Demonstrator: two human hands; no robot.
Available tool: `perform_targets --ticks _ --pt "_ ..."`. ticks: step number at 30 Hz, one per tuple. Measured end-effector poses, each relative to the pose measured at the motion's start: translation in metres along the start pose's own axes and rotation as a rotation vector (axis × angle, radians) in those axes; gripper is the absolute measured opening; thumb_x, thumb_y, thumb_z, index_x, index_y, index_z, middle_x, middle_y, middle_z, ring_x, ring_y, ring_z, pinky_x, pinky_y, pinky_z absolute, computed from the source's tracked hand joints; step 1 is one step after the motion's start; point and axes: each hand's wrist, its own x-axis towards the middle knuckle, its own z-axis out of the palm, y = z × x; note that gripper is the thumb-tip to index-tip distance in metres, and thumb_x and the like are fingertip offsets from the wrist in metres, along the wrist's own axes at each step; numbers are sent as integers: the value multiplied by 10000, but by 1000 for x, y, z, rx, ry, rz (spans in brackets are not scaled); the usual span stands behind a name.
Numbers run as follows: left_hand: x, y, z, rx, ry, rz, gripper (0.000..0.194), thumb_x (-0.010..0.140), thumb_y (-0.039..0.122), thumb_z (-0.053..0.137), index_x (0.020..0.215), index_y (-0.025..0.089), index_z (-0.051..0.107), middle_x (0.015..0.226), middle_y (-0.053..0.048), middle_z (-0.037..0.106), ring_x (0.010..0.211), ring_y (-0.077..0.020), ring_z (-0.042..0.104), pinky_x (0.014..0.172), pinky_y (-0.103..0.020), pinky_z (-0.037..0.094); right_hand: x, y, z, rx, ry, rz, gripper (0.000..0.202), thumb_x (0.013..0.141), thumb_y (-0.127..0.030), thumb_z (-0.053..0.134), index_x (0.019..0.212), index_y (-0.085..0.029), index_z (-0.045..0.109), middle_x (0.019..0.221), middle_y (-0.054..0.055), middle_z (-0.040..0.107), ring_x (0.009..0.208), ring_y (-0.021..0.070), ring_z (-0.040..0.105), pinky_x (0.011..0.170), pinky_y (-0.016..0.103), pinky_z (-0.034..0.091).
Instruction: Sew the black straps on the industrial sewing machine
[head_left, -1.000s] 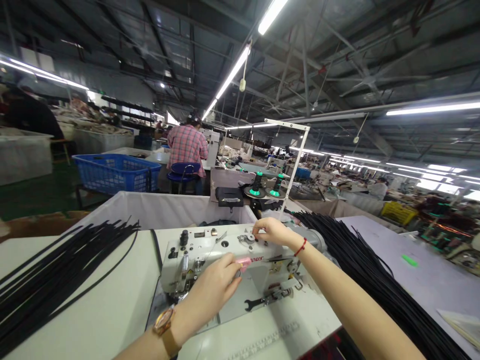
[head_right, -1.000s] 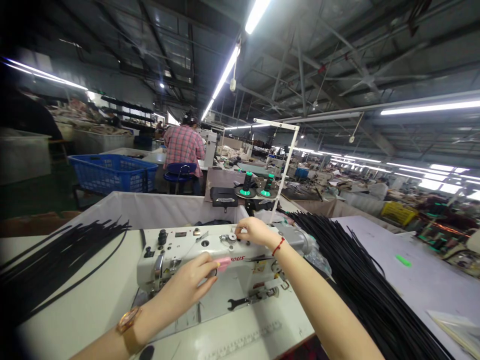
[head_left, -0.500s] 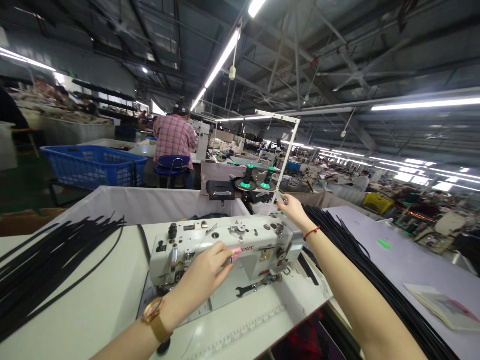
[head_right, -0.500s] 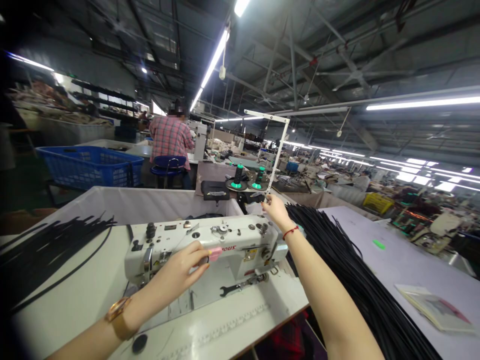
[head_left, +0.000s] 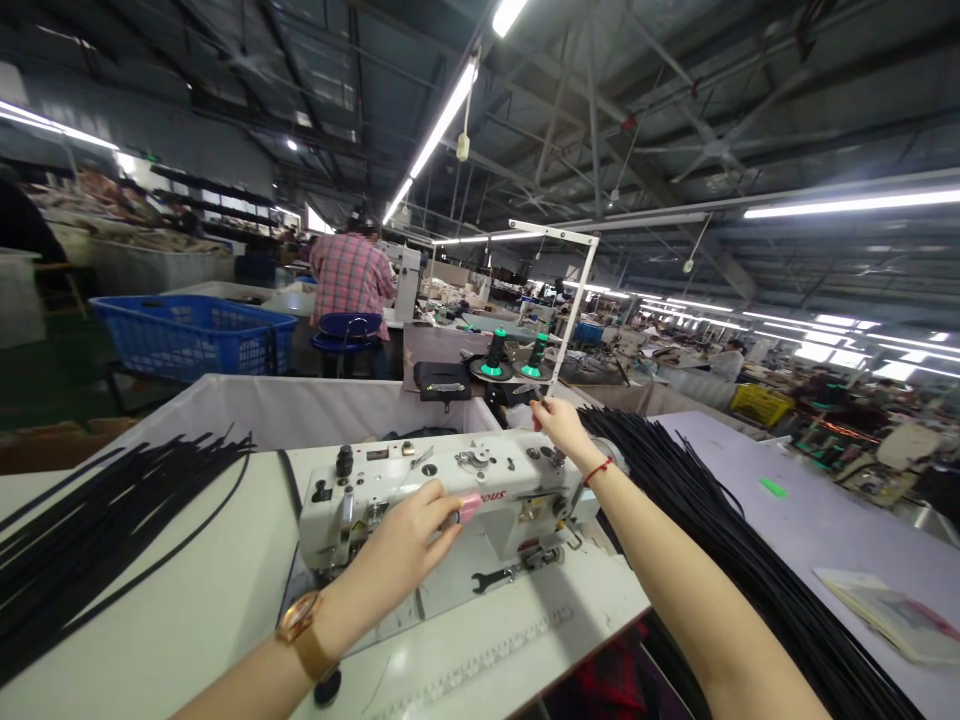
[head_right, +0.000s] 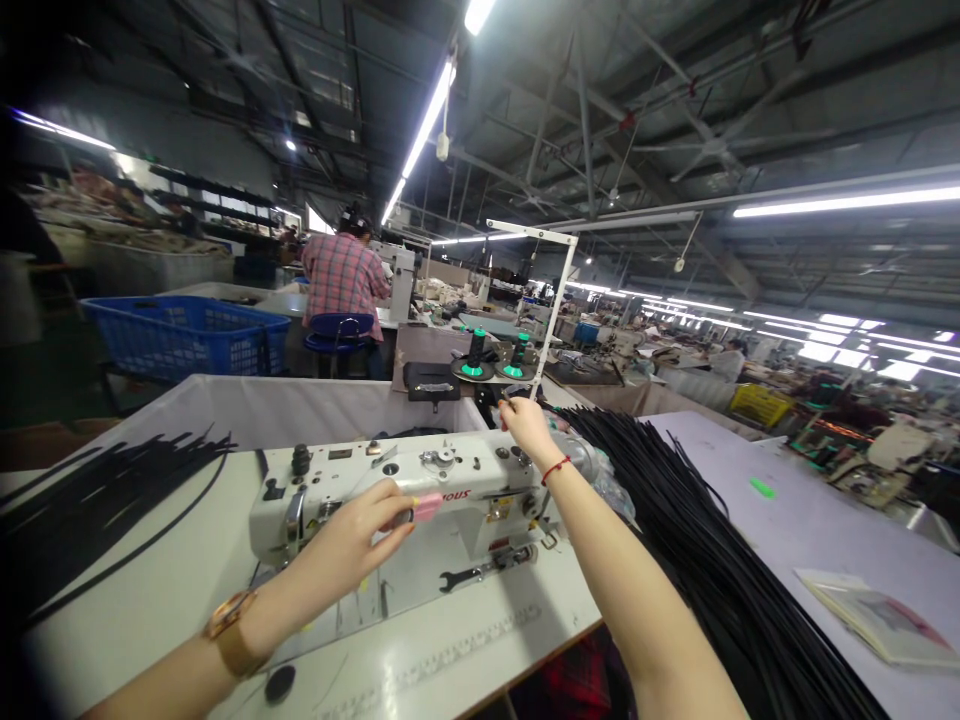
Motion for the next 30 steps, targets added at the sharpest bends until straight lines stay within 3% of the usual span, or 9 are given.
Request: perform_targets --ticks 2,4,9,12,17,19,23,27,30 --pt "2 1 0 -31 18 4 226 930 172 484 1113 194 615 946 -49 532 809 -174 557 757 -329 457 -20 -10 -3 -75 -2 -68 325 857 -450 575 961 -153 655 784 95 717 742 238 648 627 294 381" --pt "4 3 0 -96 40 -15 215 920 174 490 1085 193 626 930 -43 539 771 -160 559 734 -315 467 -46 -18 -3 -202 -16 -170 405 869 -496 578 1110 -170 595 839 106 724 770 270 660 619 303 359" --pt "13 6 2 -288 129 -199 135 867 257 578 964 175 625 861 -23 553 740 -154 579 649 -271 483 -90 -24 14 -450 -72 -505 222 962 -407 493 986 -202 575 884 50 707 804 216 663 621 285 360" --pt "17 7 5 -384 144 -274 141 849 293 599 929 177 607 878 -23 588 721 -146 583 615 -255 481 -90 -25 30 -389 -68 -492 242 949 -429 519 991 -199 582 902 55 708 820 212 660 620 284 354" --pt "17 12 3 -373 111 -231 124 837 285 595 893 178 622 848 -23 585 720 -147 584 618 -258 479 -86 -32 41 -304 -35 -394 258 974 -421 467 907 -214 605 827 46 721 737 185 652 587 281 318" --pt "9 15 -4 -350 89 -215 122 832 266 590 909 178 625 860 -25 579 723 -145 580 642 -270 488 -96 -36 37 -149 2 -317 241 978 -402 458 923 -211 596 837 40 711 747 176 639 629 274 355" --pt "-23 20 -20 -329 22 -241 137 840 257 595 963 200 610 930 -20 584 759 -143 586 699 -285 507 -139 -52 33 546 -56 -197 316 932 -417 533 1188 -232 528 1033 42 673 826 171 592 707 272 413" --pt "-61 22 -35 -364 -33 -311 128 841 255 605 963 216 607 980 -20 580 851 -156 599 725 -271 526 -194 -83 55 940 -430 -133 512 873 -390 639 1353 -315 477 1231 31 635 778 142 546 692 268 399" --pt "-90 17 -44 -386 -41 -364 103 857 245 585 954 220 606 992 -21 567 883 -159 595 725 -258 526 -224 -100 87 1084 -689 -42 297 841 -398 679 1092 -240 669 879 14 703 669 130 523 651 264 380"
